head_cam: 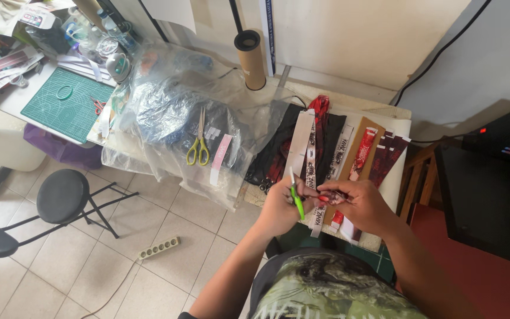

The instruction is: The person operates a heat press to laminate a white strip, then uses scissors to cut multiple lanyards into shorter pieces. The cut pieces are placed on a nearby table.

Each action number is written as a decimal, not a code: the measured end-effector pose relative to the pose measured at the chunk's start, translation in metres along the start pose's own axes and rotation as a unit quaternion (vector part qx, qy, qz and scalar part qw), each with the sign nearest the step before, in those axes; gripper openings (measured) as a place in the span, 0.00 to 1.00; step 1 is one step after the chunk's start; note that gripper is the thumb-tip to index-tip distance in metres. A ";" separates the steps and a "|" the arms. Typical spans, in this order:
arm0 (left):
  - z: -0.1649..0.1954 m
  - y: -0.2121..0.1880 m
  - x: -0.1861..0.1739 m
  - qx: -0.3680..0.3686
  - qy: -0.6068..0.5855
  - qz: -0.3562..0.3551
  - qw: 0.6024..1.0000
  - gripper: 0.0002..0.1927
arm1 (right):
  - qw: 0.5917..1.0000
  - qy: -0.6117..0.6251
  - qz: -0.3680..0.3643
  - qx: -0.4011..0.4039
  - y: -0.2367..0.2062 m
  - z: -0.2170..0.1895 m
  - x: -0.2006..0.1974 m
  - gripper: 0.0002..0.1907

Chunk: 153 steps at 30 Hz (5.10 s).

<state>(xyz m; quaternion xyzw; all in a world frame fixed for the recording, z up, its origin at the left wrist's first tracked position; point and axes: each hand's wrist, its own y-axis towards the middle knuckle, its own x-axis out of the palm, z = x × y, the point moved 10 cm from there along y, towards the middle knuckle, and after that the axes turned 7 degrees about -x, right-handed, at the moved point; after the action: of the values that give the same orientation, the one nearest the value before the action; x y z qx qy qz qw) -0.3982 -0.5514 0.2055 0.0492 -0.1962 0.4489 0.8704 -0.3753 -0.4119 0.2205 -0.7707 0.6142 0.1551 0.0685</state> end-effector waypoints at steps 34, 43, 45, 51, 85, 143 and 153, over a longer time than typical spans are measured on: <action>0.038 0.012 -0.051 0.030 0.036 0.089 0.995 0.13 | 0.987 -0.054 0.093 0.120 -0.011 0.173 -0.053 0.24; 0.030 0.005 0.008 0.094 0.295 0.086 0.947 0.10 | 0.839 0.427 -0.015 0.339 -0.021 0.176 0.075 0.46; 0.025 -0.007 0.040 0.161 0.370 0.016 0.915 0.15 | 0.794 0.522 0.010 0.312 -0.007 0.159 0.077 0.40; -0.033 -0.032 0.057 -0.008 0.486 -0.142 0.862 0.15 | 0.836 0.502 0.115 0.190 0.029 0.158 0.021 0.19; 0.122 0.014 -0.236 0.167 0.302 0.366 0.865 0.13 | 0.964 0.222 0.077 0.122 -0.032 0.097 -0.005 0.16; 0.088 -0.051 -0.516 -0.038 0.212 0.504 0.836 0.18 | 0.984 -0.159 -0.035 -0.074 0.350 0.071 0.229 0.24; 0.114 -0.088 -0.489 0.076 0.521 0.532 0.663 0.15 | 0.981 -0.176 -0.072 -0.035 0.264 0.142 0.234 0.17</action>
<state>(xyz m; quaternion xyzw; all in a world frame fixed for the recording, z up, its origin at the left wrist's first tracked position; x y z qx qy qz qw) -0.6163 -1.0060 0.1297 -0.2393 0.3314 0.8012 0.4371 -0.6067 -0.6486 0.0330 -0.7755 0.5295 0.3048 0.1595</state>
